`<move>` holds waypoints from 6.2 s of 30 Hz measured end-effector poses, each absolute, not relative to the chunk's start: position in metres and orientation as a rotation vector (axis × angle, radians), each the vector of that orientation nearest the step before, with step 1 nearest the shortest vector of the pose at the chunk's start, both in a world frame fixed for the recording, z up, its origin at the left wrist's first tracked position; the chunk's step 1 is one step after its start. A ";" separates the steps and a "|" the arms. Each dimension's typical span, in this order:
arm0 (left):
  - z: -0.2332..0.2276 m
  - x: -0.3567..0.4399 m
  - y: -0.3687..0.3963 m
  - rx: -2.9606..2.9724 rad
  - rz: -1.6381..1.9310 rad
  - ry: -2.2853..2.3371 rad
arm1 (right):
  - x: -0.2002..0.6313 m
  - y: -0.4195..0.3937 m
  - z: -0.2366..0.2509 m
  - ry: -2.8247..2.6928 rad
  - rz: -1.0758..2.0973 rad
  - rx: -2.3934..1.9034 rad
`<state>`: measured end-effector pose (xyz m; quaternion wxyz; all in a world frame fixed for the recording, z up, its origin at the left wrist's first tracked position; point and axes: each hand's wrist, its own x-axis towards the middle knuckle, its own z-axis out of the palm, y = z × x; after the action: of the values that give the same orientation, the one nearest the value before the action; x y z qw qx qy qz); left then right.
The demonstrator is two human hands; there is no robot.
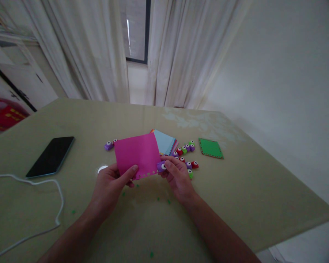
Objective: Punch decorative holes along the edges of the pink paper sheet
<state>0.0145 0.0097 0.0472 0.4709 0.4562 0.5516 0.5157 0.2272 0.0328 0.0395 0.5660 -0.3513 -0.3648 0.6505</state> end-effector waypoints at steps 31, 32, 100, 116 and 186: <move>0.013 -0.007 0.037 1.405 1.013 1.562 | 0.215 0.032 0.024 -1.725 1.094 -1.405; 0.014 -0.007 0.037 1.430 1.000 1.576 | 0.215 0.031 0.024 -1.755 1.042 -1.410; 0.008 -0.017 0.034 2.307 0.608 1.248 | 0.245 0.041 0.033 -2.020 1.067 -1.243; 0.010 -0.017 0.034 2.311 0.559 1.275 | 0.245 0.040 0.034 -2.031 1.066 -1.241; 0.036 -0.008 0.014 2.640 0.675 1.111 | 0.244 0.039 0.043 -2.117 0.891 -1.032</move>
<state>-0.0078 0.0141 0.0357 0.0995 0.8927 0.3756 0.2284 0.2439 0.0390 0.0432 0.3067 -0.3902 -0.8001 0.3370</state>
